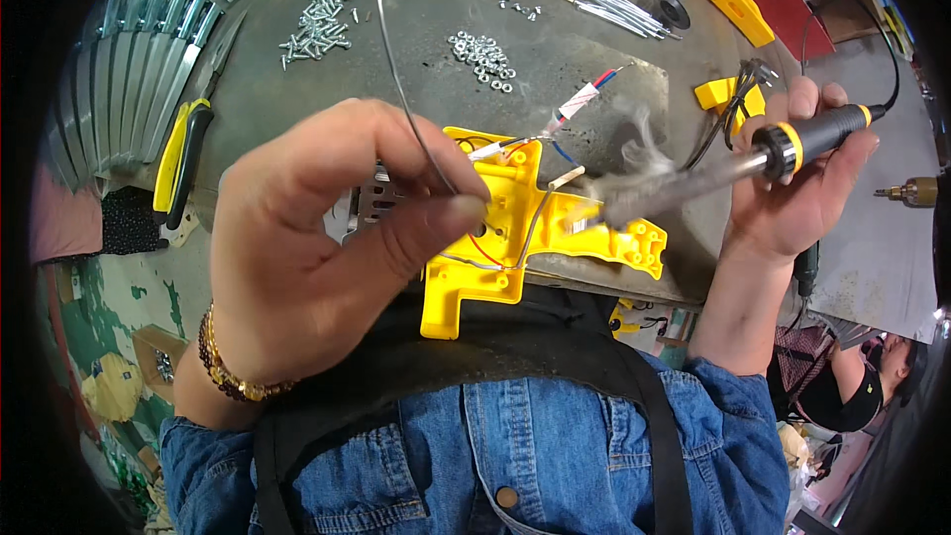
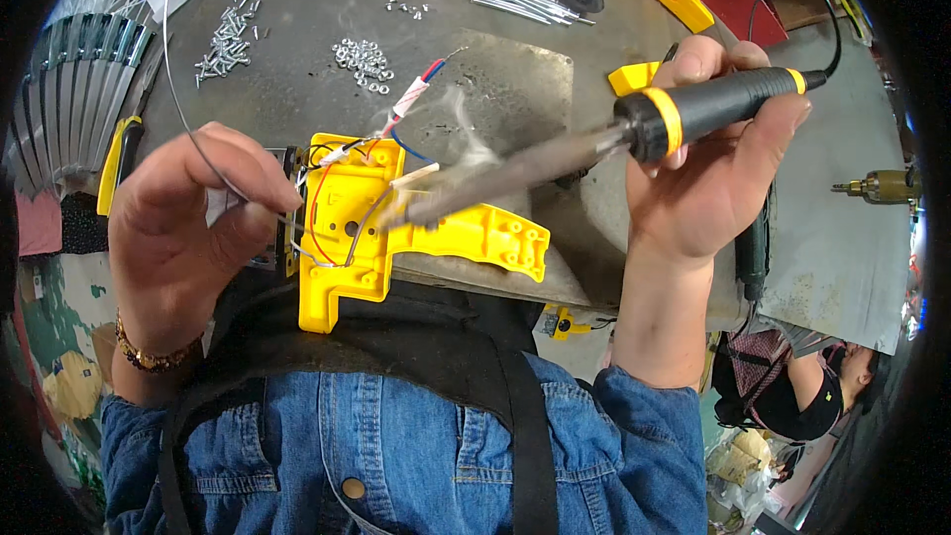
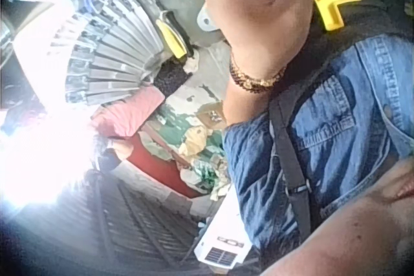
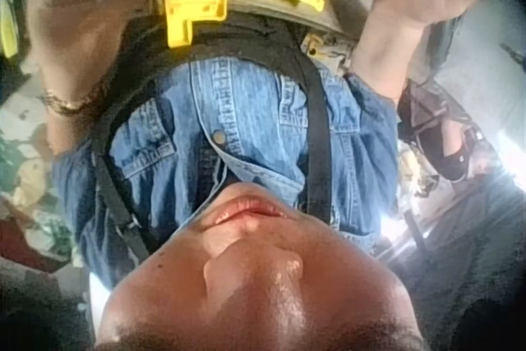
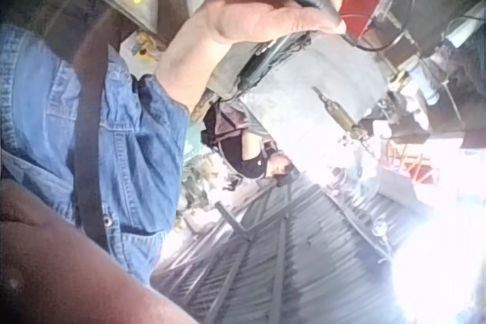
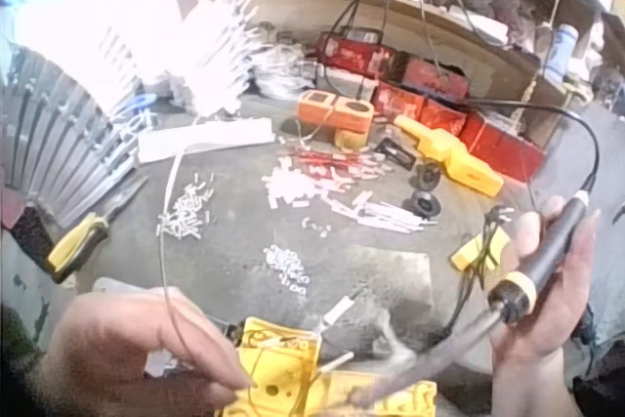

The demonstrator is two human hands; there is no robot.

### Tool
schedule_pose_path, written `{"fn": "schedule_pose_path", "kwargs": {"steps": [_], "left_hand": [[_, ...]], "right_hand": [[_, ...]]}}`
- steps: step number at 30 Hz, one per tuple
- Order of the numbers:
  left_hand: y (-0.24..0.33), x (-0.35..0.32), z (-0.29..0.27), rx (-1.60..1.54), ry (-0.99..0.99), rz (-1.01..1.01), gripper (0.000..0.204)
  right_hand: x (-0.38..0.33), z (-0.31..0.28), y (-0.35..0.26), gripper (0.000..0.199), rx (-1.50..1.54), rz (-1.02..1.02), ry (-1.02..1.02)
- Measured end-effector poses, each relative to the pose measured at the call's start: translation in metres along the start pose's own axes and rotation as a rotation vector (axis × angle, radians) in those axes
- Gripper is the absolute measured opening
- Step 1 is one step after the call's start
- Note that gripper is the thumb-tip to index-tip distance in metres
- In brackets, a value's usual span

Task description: Assembling the internal wiring and housing components of a small handheld power tool.

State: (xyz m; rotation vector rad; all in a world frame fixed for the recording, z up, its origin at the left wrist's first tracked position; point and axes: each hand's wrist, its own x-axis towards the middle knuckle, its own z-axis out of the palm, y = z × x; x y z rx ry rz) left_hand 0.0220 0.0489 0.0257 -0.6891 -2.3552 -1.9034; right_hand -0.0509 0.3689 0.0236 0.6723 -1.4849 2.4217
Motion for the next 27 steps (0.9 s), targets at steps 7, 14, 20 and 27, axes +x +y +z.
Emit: {"fn": "schedule_pose_path", "kwargs": {"steps": [7,14,20,27], "left_hand": [[0.003,-0.004,-0.003,0.098,-0.046,0.045,0.016],[0.005,-0.004,0.001,0.054,-0.036,-0.01,0.017],[0.002,-0.004,0.0,0.097,-0.035,0.046,0.015],[-0.001,-0.005,0.002,0.049,-0.043,0.027,0.011]], "right_hand": [[-0.013,0.017,0.006,0.054,0.049,0.063,-0.141],[-0.015,0.016,0.001,0.055,0.046,0.007,-0.222],[-0.016,0.014,0.0,0.056,0.053,0.017,-0.224],[-0.015,0.015,0.001,0.056,0.049,0.025,-0.236]]}}
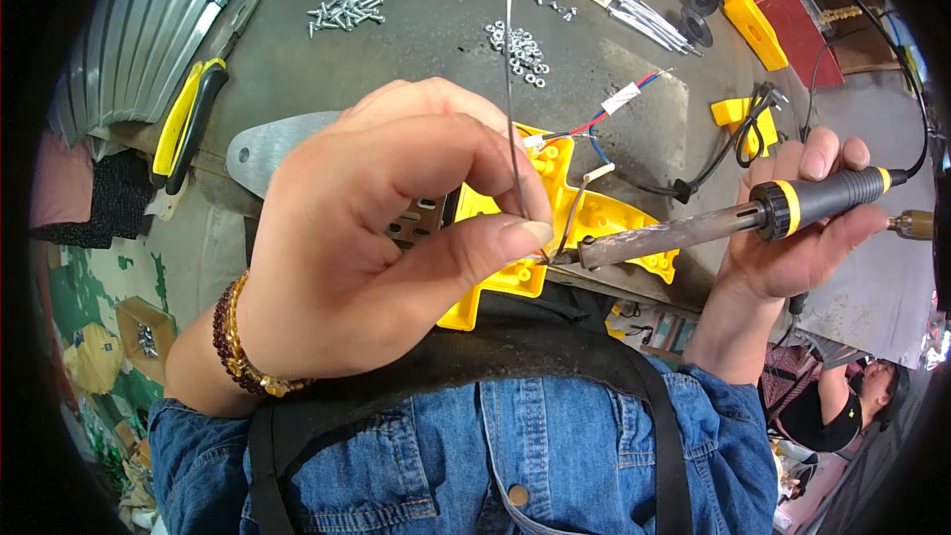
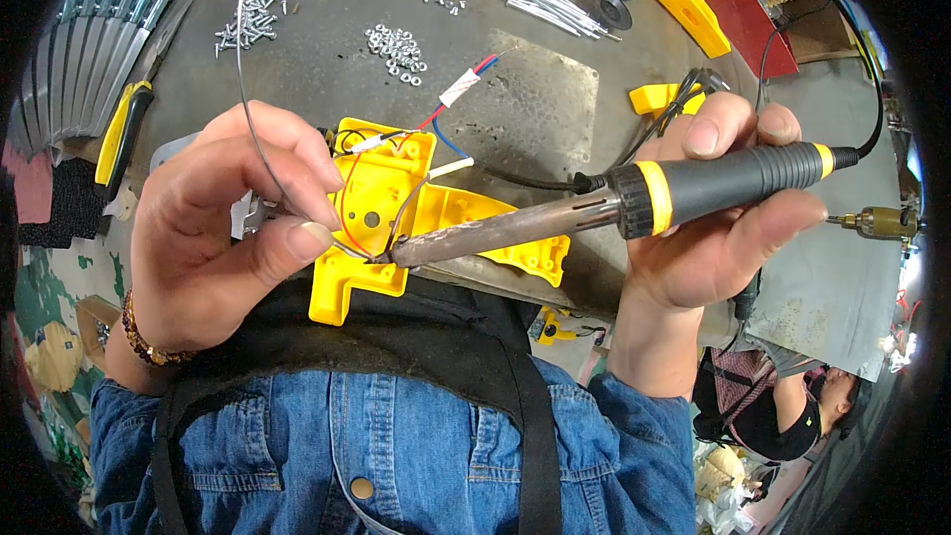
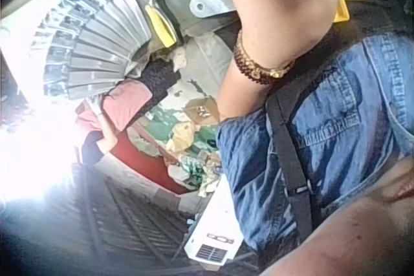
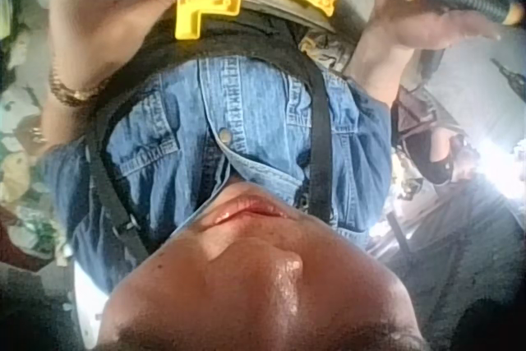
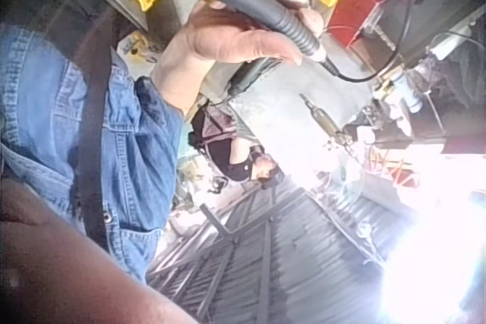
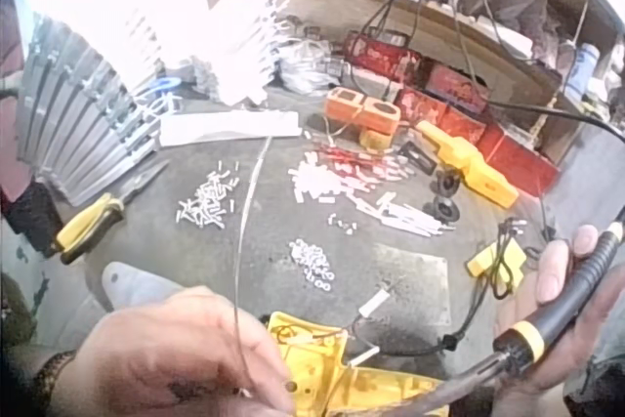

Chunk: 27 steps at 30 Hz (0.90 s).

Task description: Assembling the internal wiring and housing components of a small handheld power tool.

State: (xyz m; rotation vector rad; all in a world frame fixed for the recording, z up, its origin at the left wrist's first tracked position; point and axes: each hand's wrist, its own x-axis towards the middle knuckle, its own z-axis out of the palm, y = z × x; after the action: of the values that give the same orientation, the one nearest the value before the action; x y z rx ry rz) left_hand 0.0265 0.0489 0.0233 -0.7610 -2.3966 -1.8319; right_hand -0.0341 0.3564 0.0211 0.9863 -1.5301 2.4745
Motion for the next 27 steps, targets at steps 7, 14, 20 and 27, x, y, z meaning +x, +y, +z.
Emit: {"fn": "schedule_pose_path", "kwargs": {"steps": [7,14,20,27], "left_hand": [[-0.003,0.001,0.002,0.018,-0.014,0.044,0.011],[-0.003,0.0,0.002,-0.001,-0.01,0.018,0.011],[0.001,0.003,-0.002,0.052,-0.02,0.033,0.012],[-0.013,0.029,-0.044,0.466,0.286,0.012,0.011]], "right_hand": [[-0.003,0.002,-0.003,0.056,-0.027,-0.012,0.042],[0.001,-0.007,-0.007,0.056,-0.035,-0.036,0.024],[0.003,0.003,-0.003,0.056,-0.028,-0.028,0.071],[0.011,-0.036,-0.021,0.051,-0.088,-0.17,0.112]]}}
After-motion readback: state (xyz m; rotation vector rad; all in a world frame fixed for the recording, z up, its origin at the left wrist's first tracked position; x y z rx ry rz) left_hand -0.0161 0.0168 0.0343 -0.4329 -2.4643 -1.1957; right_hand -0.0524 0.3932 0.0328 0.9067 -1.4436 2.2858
